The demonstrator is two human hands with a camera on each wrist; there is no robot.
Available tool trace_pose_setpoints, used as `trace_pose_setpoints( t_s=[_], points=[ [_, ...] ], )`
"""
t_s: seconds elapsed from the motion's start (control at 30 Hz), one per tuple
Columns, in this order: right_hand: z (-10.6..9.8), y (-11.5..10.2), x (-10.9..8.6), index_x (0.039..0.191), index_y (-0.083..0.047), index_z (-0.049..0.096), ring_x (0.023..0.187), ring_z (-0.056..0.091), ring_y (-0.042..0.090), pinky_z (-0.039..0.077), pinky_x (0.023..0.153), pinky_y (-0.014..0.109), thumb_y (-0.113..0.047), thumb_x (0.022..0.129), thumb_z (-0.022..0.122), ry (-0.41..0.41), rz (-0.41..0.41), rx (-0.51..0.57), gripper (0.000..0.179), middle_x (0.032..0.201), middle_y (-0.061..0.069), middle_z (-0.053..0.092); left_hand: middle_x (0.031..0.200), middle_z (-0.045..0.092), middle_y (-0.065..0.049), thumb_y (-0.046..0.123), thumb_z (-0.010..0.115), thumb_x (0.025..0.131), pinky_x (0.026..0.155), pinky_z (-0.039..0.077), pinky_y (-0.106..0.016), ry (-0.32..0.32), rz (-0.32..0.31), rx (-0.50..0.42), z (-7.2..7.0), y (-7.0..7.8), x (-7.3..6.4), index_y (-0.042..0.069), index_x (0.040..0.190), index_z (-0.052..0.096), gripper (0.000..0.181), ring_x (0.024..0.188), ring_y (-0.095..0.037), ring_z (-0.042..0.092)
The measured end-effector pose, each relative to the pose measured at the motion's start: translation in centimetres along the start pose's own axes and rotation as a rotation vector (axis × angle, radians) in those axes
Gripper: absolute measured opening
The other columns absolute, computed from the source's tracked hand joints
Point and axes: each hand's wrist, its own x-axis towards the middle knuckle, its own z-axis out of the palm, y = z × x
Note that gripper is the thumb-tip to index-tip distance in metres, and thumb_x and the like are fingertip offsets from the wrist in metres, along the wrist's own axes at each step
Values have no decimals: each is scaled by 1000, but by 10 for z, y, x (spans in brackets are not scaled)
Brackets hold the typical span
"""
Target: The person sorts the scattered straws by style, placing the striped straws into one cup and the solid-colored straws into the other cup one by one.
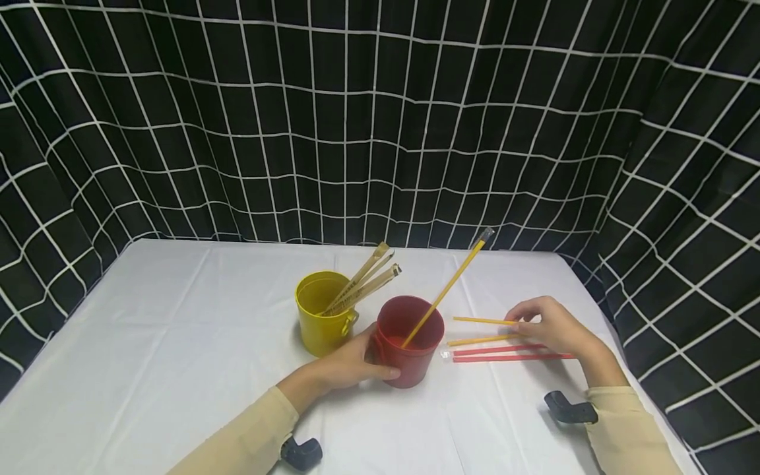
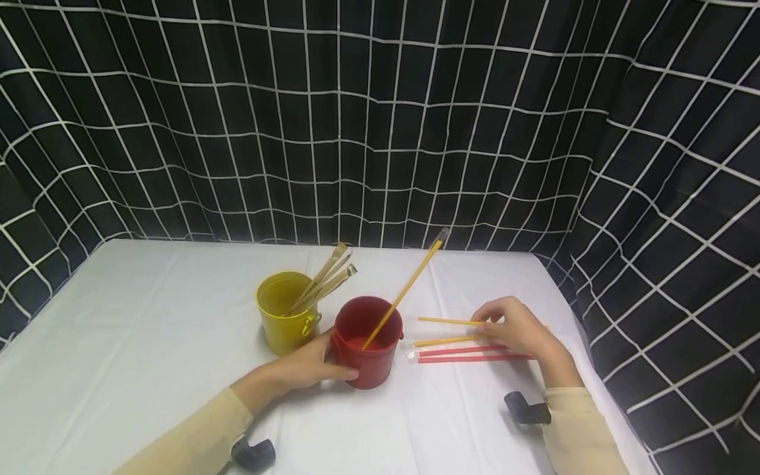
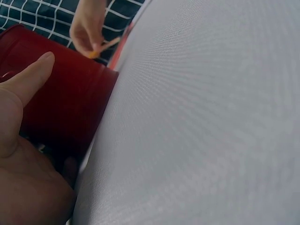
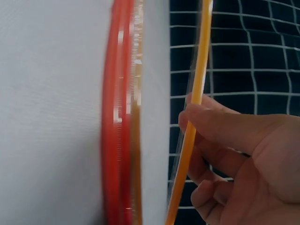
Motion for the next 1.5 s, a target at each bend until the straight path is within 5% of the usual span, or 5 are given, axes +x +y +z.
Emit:
trace_pose_setpoints(
  t_s=[0.5,0.73,1.03,1.33,1.5],
  points=[
    [-28,-11,-13,100,-5,76,85,55,1,51,67,21,-7,89,74,75,-106,137,11,95,7,72,158,44,2,21,79,87,129,20,-53,5,-11,3,1,2,-1,25,159,27,89,153,-23,32],
    [-38,-21,-22,103,0,72,86,64,-1,54,72,15,4,89,71,140,-227,310,14,95,-19,69,158,45,2,21,79,87,129,21,-54,7,-11,11,0,2,-1,24,159,27,89,152,-23,33],
    [-36,-45,-23,106,-6,71,100,63,3,49,85,16,15,94,55,174,-337,802,29,101,-10,71,159,43,1,20,79,87,129,19,-54,7,-7,-4,-1,3,-1,23,159,27,90,153,-24,31],
    [-34,-79,-25,110,1,68,104,68,18,58,83,26,19,99,35,71,-623,1411,40,109,8,72,160,42,0,20,79,87,130,17,-52,11,-5,-6,-2,3,0,21,161,25,91,154,-23,29],
    [-22,-94,-26,111,-2,69,104,69,17,58,83,26,18,100,32,48,-623,1449,43,110,7,72,160,42,0,19,79,87,130,20,-50,8,-1,-4,-1,4,-2,21,161,25,91,153,-22,31]
  ],
)
